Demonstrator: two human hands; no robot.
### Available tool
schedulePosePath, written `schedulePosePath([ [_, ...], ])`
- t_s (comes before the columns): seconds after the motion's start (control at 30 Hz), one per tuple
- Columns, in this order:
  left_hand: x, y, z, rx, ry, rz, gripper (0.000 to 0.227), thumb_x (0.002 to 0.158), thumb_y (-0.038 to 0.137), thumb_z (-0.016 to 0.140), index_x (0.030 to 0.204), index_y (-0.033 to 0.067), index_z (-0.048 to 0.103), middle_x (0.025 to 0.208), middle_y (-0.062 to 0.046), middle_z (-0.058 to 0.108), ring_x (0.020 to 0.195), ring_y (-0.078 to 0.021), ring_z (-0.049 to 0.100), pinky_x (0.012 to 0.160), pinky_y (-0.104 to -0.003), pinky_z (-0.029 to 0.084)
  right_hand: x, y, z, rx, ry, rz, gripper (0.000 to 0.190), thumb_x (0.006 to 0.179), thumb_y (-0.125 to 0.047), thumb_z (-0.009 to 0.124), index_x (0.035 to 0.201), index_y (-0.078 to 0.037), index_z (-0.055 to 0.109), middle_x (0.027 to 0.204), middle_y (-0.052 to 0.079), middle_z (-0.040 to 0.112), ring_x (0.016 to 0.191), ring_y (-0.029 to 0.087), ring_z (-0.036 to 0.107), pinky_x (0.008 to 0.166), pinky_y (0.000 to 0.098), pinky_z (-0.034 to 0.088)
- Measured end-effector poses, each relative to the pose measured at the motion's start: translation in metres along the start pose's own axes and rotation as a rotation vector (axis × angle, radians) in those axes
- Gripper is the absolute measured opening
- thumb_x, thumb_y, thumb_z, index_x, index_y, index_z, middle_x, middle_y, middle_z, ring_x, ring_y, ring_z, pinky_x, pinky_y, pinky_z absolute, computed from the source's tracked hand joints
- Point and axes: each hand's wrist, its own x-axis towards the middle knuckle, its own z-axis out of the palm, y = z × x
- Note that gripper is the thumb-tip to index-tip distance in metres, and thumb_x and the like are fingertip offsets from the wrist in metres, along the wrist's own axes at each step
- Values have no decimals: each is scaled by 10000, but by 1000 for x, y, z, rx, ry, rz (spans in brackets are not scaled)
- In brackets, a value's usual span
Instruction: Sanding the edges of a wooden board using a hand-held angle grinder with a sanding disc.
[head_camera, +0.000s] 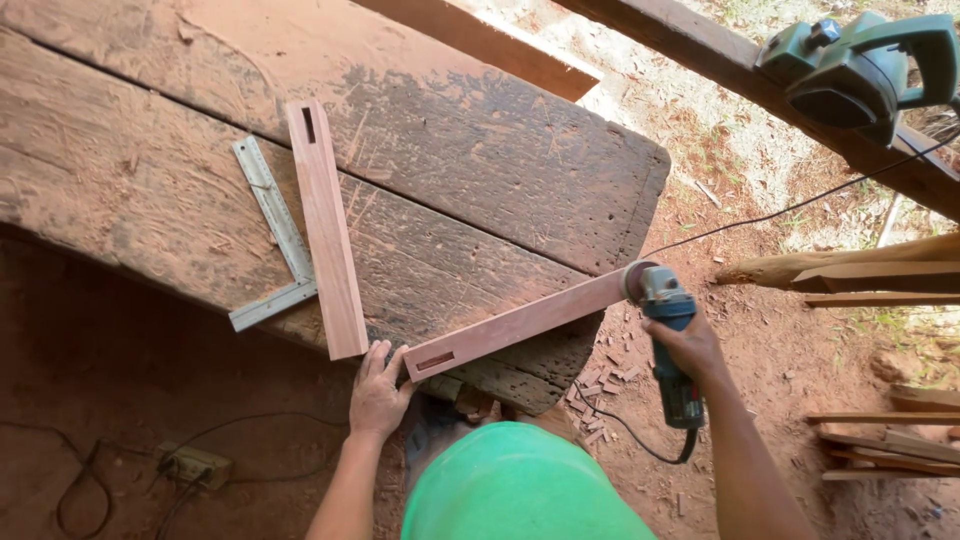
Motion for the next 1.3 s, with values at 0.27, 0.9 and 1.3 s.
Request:
schedulePosePath([
  [0.27, 2, 24, 2, -147, 97, -83, 857, 589, 394, 898, 1382, 215, 625, 1347, 2, 660, 1357, -206, 560, 1169, -407, 403, 2, 24, -16, 226, 218, -19, 726, 700, -453, 913, 1203, -23, 614, 1061, 285, 650, 1064, 425, 634, 877, 544, 481],
  [0.9, 36, 69, -22, -75, -254, -46, 711, 745, 442, 776, 1419, 320, 586, 1563, 42, 499, 1537, -232, 308, 1266, -519, 199, -64, -34, 72, -103, -127, -64, 914, 619, -551, 900, 1346, -123, 547, 1139, 320, 670, 1168, 480, 620, 992, 558, 496],
  [1.3, 32, 59, 1, -79, -228, -9, 725, 741, 457, 781, 1424, 346, 565, 1567, 44, 466, 1545, -237, 271, 1275, -524, 164, -101, -64, 119, -102, -216, -183, 858, 707, -466, 890, 1378, -87, 514, 1027, 342, 688, 1014, 505, 687, 897, 577, 545],
])
